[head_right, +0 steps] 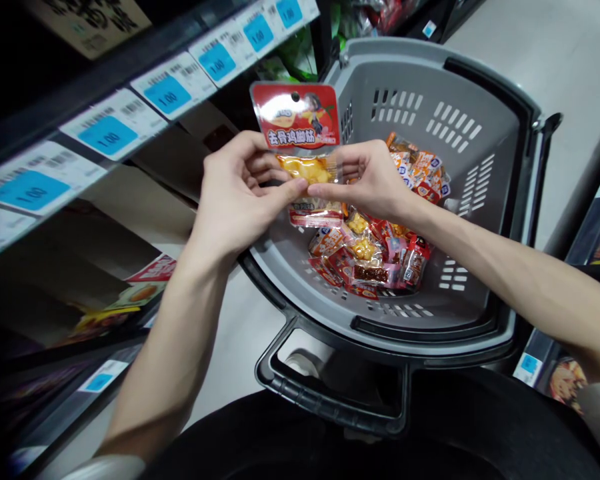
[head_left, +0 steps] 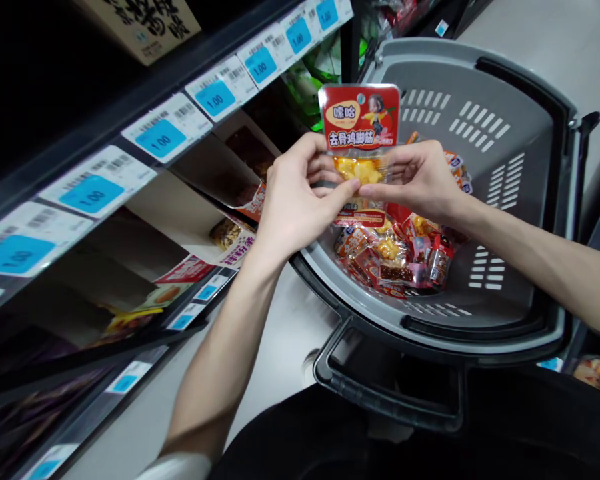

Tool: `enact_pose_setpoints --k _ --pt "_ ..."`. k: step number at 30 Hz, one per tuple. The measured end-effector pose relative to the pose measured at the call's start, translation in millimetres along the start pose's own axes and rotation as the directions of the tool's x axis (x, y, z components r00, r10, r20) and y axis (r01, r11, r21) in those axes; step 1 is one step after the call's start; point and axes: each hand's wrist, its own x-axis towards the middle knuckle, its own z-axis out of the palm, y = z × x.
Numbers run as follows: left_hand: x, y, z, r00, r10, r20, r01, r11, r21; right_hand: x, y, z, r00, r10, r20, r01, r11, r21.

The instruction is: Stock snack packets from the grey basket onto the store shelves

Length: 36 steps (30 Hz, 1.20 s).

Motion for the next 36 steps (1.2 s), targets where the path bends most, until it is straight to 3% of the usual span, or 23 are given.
enact_pose_setpoints --k 7,31,36 --pt "-0.4 0.7 1.4 1.0 -0.014 -0.005 0.014 0.999 -0.052 -0.3 1.6 2.1 1.0 -0.014 0.007 0.014 0.999 -0.032" --pt "-3.2 1.8 -0.6 0.999 0.043 0.001 -0.042 0.993 0.114 -4.9 3.2 8.7 0.998 -0.008 -0.056 0.002 0.996 -0.09" --pt "-2.7 1.0 0.9 1.0 0.021 -0.019 -0.021 0.999 0.029 -5.4 2.3 8.0 0.999 -0.024 -0.049 0.019 0.995 -0.103"
